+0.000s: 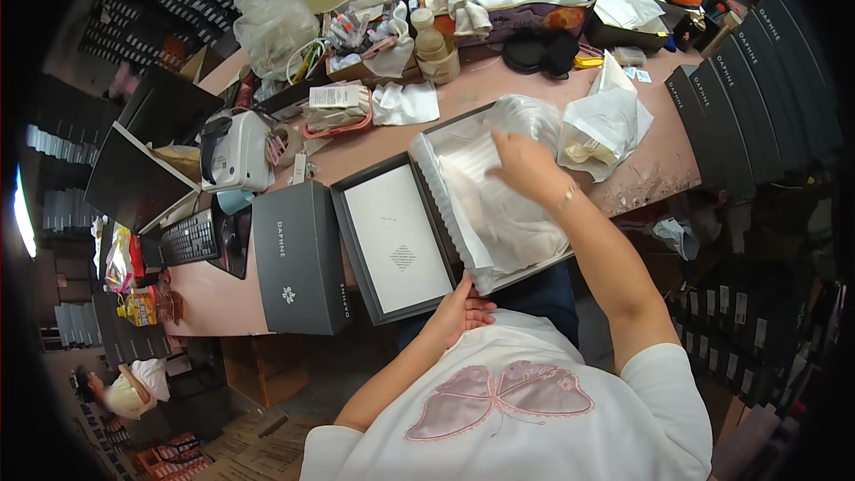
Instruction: Inspecting and packing a pair of high-heeled shoes into a branded shoe box with protective tissue paper.
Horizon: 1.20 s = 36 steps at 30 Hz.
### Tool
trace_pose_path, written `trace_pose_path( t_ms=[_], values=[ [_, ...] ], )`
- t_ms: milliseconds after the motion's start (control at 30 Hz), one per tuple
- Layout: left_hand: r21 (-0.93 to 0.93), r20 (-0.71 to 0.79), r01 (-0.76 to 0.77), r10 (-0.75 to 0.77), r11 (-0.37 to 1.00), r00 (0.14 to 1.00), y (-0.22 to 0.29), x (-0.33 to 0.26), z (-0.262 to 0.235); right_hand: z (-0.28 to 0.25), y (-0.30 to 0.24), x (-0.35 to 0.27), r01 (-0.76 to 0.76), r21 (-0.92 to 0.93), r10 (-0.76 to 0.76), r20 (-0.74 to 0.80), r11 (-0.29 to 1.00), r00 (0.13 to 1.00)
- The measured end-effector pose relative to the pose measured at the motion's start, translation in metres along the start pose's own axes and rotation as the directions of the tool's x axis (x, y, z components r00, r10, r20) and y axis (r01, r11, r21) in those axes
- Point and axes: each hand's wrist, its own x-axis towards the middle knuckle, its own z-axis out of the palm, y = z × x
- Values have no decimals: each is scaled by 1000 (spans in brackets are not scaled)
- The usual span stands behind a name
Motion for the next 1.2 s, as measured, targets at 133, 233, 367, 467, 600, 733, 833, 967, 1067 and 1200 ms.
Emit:
trace_pose_path(
  t_ms=[133, 233, 367, 467, 600, 733, 833, 967, 1067, 1200],
  values=[
    [-52, -75, -280, 276, 959, 958, -21, 13, -6, 48, -11, -83, 98, 24, -101, 226, 995, 969],
    [-5, -194, -646, 633, 763, 750, -8, 1, 21, 72, -7, -101, 106, 100, -116, 102, 989, 988],
    [565, 126, -798, 934, 209, 334, 11, -31, 37, 68, -2, -101, 68, 304, -105, 105, 950, 989],
    [753, 557, -560, 788, -346, 262, 23, -27, 53, 83, -12, -100, 138, 290, -180, 123, 947, 976],
    [537, 728, -706, 677, -462, 111, 45, -21, 46, 123, 12, -97, 281, 361, -235, -166, 889, 958],
    [789, 212, -614, 951, -30, 226, 44, -20, 26, -40, 7, -78, -8, 85, 35, -321, 996, 946],
    [785, 591, -301, 800, -541, 105, 89, -4, 61, -58, 71, -53, -163, -381, -49, -491, 910, 870],
    [704, 623, -191, 466, -684, 628, 109, 51, 78, -25, 154, -28, -75, -574, -123, -300, 816, 946],
    [738, 530, -144, 435, -659, 728, 103, 75, 78, -59, 162, -40, -174, -297, 6, -492, 939, 871],
    [807, 533, -269, 450, -526, 717, 113, 76, 82, -109, 185, -58, -298, 18, 245, -620, 954, 746]
  ],
)
